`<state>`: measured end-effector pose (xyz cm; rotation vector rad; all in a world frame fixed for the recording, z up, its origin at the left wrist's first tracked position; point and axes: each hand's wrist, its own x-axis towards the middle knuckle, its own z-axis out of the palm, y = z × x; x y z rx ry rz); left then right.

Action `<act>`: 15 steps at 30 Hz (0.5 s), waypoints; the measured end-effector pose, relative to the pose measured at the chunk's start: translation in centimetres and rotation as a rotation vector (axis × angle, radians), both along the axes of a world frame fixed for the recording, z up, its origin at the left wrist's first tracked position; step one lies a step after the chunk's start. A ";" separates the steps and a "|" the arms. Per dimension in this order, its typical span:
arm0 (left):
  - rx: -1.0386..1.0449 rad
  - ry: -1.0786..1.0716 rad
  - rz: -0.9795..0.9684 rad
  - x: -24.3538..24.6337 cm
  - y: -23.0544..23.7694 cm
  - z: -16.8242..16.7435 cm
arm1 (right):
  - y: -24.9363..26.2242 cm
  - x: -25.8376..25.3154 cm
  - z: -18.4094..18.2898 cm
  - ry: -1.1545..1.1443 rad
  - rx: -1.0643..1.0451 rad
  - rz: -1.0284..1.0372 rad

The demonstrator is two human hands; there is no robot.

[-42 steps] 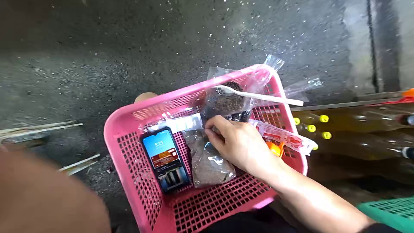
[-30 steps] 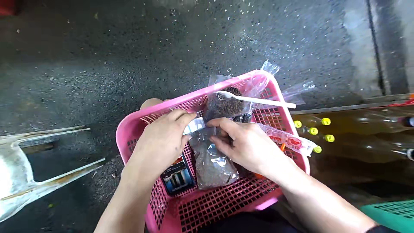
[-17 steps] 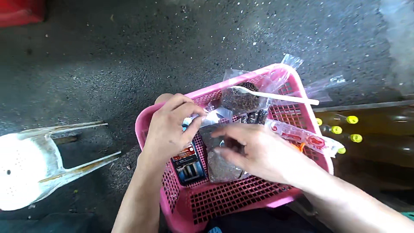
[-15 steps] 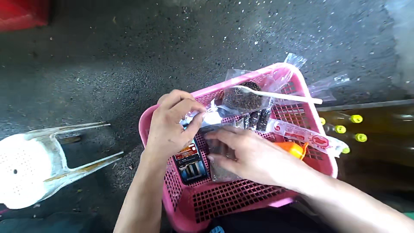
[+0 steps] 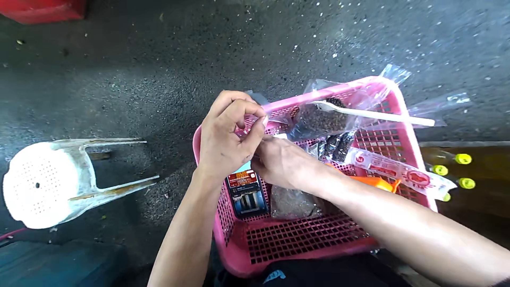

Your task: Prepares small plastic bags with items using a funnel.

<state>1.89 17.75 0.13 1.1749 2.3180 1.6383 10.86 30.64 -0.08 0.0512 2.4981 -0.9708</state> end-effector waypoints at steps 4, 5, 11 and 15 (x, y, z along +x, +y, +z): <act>-0.006 -0.010 -0.007 -0.1 0.2 0.1 | 0.3 -0.2 0.2 -0.062 -0.126 -0.085; 0.000 -0.013 -0.010 -0.1 0.2 0.0 | 0.6 -0.1 0.4 -0.088 -0.207 -0.119; 0.033 -0.024 -0.010 -0.1 0.2 0.1 | 1.4 1.4 1.7 -0.113 -0.425 -0.181; 0.048 -0.025 -0.008 -0.2 0.1 -0.2 | 1.2 3.1 0.8 -0.038 -0.289 -0.153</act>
